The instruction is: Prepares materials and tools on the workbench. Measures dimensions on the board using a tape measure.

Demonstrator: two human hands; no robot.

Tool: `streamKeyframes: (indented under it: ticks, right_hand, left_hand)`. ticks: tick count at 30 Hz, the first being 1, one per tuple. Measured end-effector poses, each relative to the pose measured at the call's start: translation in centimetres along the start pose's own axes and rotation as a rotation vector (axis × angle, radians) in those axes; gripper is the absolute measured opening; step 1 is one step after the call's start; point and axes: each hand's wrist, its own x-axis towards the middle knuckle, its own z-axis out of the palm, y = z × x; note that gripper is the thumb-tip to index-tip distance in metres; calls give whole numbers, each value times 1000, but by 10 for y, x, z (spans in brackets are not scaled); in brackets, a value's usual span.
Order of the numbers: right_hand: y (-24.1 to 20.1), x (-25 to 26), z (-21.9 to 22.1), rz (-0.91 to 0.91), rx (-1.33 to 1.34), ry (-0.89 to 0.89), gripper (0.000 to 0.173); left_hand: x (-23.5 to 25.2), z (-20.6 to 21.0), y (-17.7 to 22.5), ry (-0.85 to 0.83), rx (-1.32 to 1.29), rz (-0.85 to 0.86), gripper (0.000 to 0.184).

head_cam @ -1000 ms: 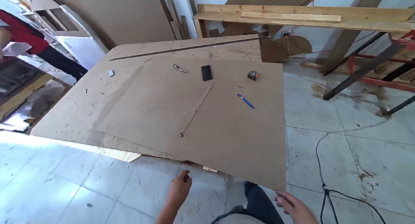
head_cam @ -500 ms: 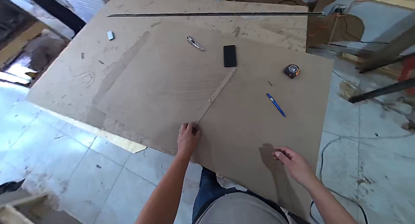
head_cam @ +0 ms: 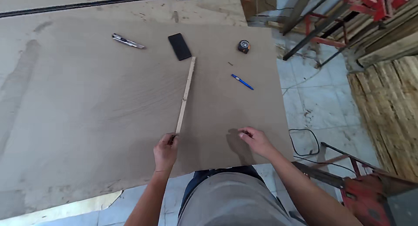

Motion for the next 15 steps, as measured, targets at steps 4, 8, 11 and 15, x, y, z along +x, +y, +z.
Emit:
streamKeyframes:
  ticks: [4,8,11,15]
  right_hand:
    - [11,14,-9,67,122,3,25]
    - [-5,32,12,87,273,-154,32]
    - [-12,57,38,85,315,-159,42]
    - [-22,76,62,103,328,-164,41]
  left_hand:
    - [-21,35,58,-160,-324,-167,15]
    - [-35,77,90,-283,-140,-117,11]
    - [-42,98,92,-231,43,135,7]
    - [-48,91,86,-200,112,182,11]
